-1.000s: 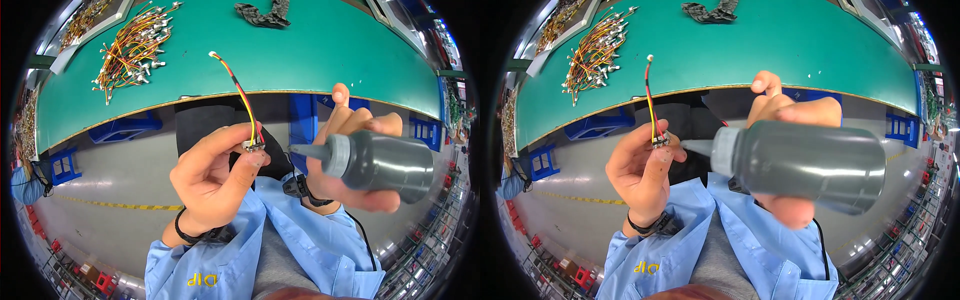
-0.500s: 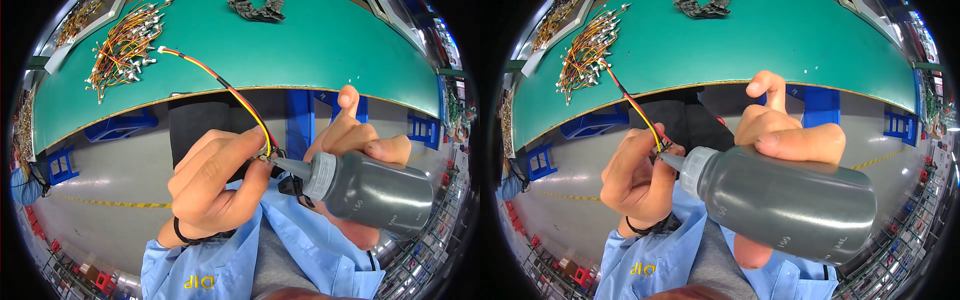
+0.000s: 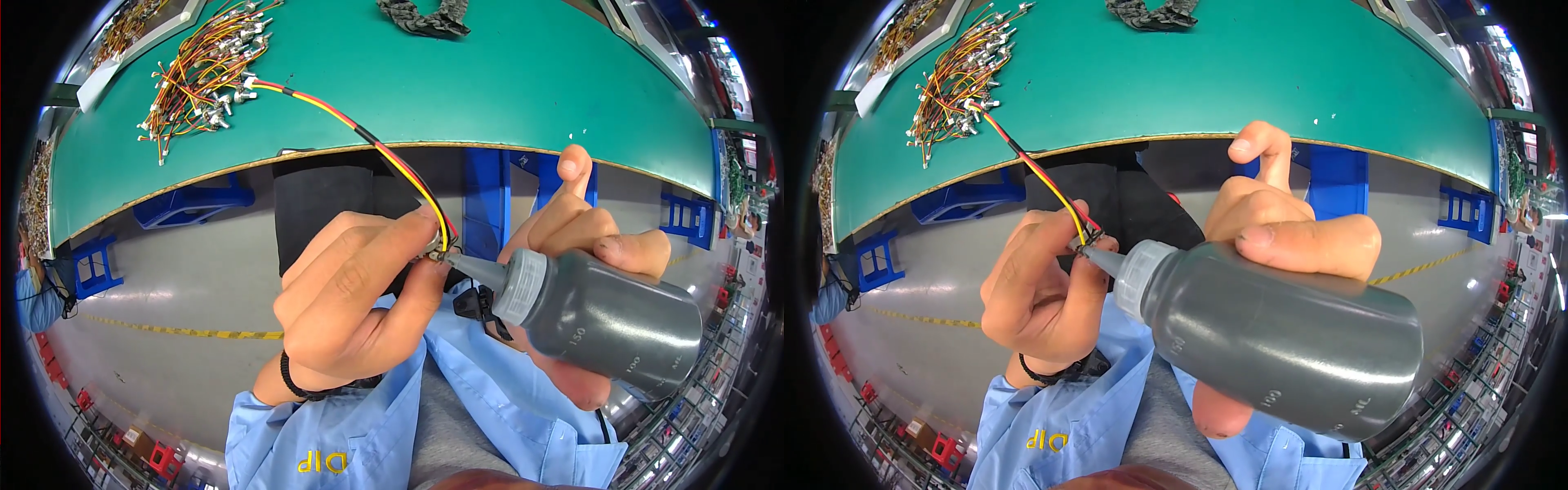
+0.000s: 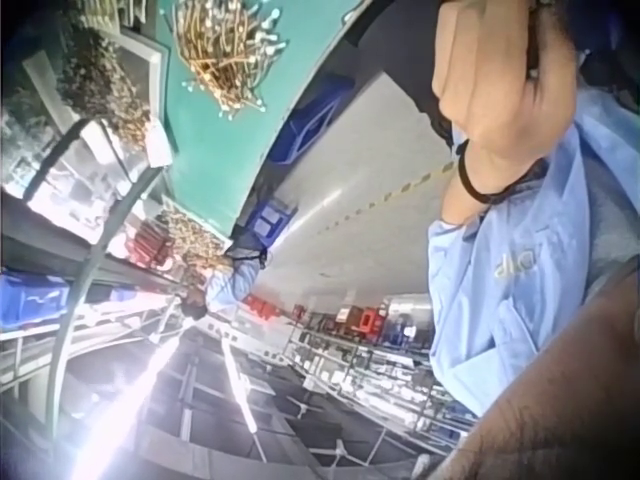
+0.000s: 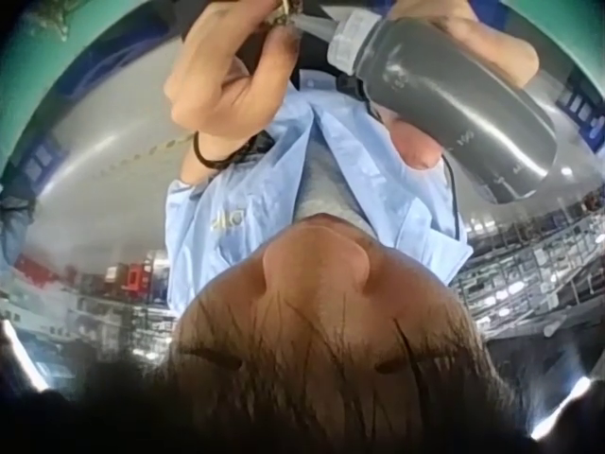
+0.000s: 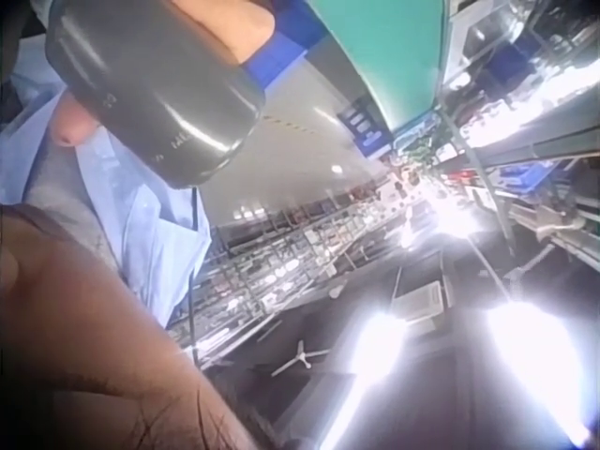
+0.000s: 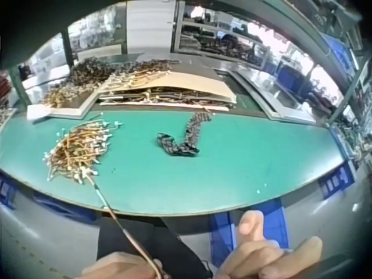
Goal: Applying liquid from a bottle to small electronic components at a factory workbench.
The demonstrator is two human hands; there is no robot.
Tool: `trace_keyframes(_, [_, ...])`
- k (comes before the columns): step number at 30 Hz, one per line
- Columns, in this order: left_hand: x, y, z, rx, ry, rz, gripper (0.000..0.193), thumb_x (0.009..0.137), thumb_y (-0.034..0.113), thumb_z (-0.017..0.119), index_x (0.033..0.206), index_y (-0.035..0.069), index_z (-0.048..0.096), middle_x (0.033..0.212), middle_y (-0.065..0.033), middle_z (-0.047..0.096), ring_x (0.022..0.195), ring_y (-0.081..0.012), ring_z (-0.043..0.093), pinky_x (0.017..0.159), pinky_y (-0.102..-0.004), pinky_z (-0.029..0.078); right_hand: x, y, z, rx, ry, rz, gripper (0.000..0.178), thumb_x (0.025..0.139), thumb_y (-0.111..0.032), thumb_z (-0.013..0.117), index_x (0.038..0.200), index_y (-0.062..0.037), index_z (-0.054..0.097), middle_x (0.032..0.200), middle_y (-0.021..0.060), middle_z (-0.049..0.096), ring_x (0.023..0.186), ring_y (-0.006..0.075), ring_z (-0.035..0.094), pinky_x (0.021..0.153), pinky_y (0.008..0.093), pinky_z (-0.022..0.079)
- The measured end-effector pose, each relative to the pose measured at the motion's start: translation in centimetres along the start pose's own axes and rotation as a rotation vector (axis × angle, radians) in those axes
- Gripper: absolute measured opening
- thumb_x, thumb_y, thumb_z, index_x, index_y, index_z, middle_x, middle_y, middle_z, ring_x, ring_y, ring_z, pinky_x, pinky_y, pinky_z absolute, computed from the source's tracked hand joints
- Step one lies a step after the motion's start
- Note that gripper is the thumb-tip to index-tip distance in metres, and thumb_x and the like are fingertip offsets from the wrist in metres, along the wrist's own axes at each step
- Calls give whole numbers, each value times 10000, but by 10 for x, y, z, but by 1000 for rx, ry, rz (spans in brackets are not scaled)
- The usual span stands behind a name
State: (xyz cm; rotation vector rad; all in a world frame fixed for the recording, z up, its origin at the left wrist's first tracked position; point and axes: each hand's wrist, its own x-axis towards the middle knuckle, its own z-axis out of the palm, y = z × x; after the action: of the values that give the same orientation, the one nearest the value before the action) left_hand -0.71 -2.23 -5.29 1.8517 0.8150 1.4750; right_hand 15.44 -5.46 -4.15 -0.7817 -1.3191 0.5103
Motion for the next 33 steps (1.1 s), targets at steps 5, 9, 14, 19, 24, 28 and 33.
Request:
trace_keyframes(5, [-5, -5, -2, -26, -41, 27, 347, 671, -182, 606, 1016, -145, 610, 800, -200, 677, 633, -193, 582, 533, -256, 421, 0, 3, 7, 27, 51, -41, 617, 815, -543, 666, 1107, -57, 426, 646, 30, 486, 557, 164, 492, 1040, 340, 324])
trace_keyframes(9, [-1, -4, 2, -22, 20, -2, 364, 604, -167, 669, 962, -104, 648, 709, -150, 655, 578, -234, 621, 517, -283, 488, -5, -9, -8, 35, -38, 96, 583, 819, -493, 677, 1089, -41, 427, 653, 37, 496, 586, 178, 524, 1030, 320, 350])
trace_keyframes(14, [-1, -5, 4, -39, 25, -2, 370, 599, -162, 675, 963, -102, 646, 701, -144, 650, 575, -235, 618, 511, -285, 483, -5, -6, -2, 14, 8, 56, 589, 819, -504, 673, 1090, -43, 426, 643, 43, 476, 555, 166, 464, 1015, 333, 370])
trace_keyframes(19, [-5, -5, 1, -21, -2, 11, 370, 615, -166, 672, 979, -112, 634, 740, -168, 652, 594, -228, 608, 519, -280, 469, -6, 3, 2, -5, 35, 4, 634, 808, -556, 659, 1092, -40, 425, 628, 50, 457, 522, 157, 412, 999, 376, 371])
trace_keyframes(24, [-2, -4, 1, -18, 1, 23, 380, 603, -168, 674, 976, -109, 636, 731, -165, 644, 588, -227, 601, 516, -280, 466, 1, 11, -3, -36, -13, -137, 801, 756, -713, 607, 1105, -19, 413, 609, 56, 461, 498, 170, 451, 977, 501, 290])
trace_keyframes(28, [-2, -3, 3, -23, 26, 16, 393, 571, -160, 688, 957, -92, 652, 671, -134, 629, 562, -236, 604, 498, -285, 472, 3, 12, -5, -23, -38, -192, 852, 741, -759, 581, 1107, -9, 407, 611, 58, 469, 498, 177, 481, 961, 547, 232])
trace_keyframes(33, [-4, -5, 3, -24, 31, 7, 394, 572, -157, 692, 958, -90, 653, 670, -134, 629, 562, -237, 606, 498, -285, 473, 2, 13, 0, -32, -33, -193, 853, 746, -757, 578, 1109, -6, 401, 612, 55, 468, 478, 159, 426, 964, 543, 226])
